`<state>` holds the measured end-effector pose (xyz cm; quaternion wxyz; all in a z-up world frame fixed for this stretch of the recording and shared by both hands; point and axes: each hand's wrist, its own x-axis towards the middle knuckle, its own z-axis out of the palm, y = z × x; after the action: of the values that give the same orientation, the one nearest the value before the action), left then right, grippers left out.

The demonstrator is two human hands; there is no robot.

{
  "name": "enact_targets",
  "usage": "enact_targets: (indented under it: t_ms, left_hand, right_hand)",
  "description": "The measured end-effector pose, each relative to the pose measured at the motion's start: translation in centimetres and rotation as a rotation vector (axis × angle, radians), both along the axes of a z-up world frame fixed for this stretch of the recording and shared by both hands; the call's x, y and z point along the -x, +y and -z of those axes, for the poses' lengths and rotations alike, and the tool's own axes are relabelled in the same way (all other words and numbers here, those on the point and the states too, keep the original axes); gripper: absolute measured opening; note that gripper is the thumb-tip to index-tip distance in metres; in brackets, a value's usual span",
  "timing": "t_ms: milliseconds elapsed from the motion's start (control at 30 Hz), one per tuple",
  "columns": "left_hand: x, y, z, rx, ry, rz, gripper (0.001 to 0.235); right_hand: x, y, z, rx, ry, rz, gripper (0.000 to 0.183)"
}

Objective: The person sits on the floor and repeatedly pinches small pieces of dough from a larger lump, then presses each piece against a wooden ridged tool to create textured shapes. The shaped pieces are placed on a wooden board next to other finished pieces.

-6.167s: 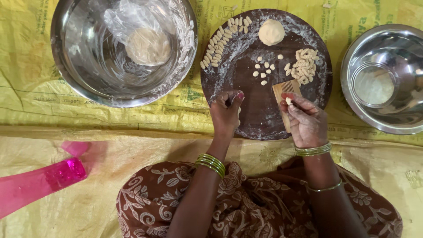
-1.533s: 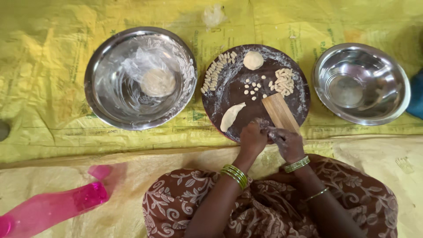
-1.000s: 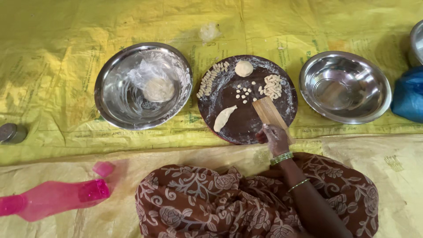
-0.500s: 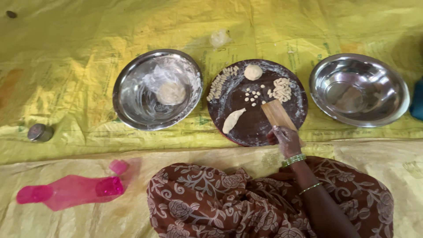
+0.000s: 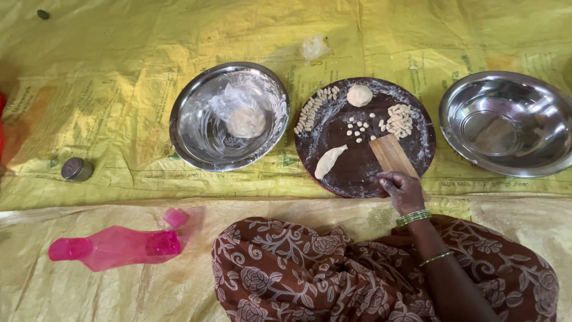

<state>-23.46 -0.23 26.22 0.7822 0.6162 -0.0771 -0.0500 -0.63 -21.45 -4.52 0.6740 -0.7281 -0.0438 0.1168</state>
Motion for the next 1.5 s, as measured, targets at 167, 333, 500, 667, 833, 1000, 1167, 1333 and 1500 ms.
enact_targets:
  t_ms: [167, 333, 500, 667, 833, 1000, 1167, 1333, 1500]
  left_hand:
    - [-2.7, 0.6, 2.1, -0.003, 0.028, 0.016, 0.028]
    - [-6.1, 1.6, 4.8, -0.011, 0.073, 0.033, 0.031]
    - [-11.4, -0.2, 6.1, -0.067, 0.132, 0.056, 0.033]
    - [-17.8, 0.2, 10.5, -0.502, 0.102, -0.271, 0.036]
    - [-25.8, 5.6, 23.1, -1.228, -0.096, -0.541, 0.032]
    - [-26.7, 3.6, 32.9, -1.43, 0.074, -0.498, 0.054]
    - [-27.0, 1.9, 32.4, -1.461, 0.186, -0.551, 0.041]
    - [-25.5, 3.0, 27.9, -1.21, 0.064, -0.26, 0.039]
    - [-19.8, 1.3, 23.1, -0.874, 0.003, -0.241, 0.043]
  right_hand:
    - [0.0, 0.2, -0.4, -0.011, 0.025, -0.013, 0.019]
    - [0.0, 0.4, -0.5, -0.013, 0.028, -0.009, 0.015]
    - [-0.3, 0.5, -1.2, 0.002, 0.014, 0.017, 0.026]
    - [-0.5, 0.6, -2.6, -0.042, 0.043, 0.111, 0.026]
    - [-0.8, 1.1, -3.8, 0.118, -0.093, 0.004, 0.013]
    - [-0.8, 1.6, -3.3, 0.192, -0.05, -0.011, 0.009]
    - [-1.0, 1.5, -2.1, 0.051, 0.079, 0.036, 0.013]
    - [-1.8, 0.7, -1.8, -0.022, 0.014, 0.076, 0.01]
    - [-1.5, 0.3, -3.4, -0.198, 0.077, 0.095, 0.01]
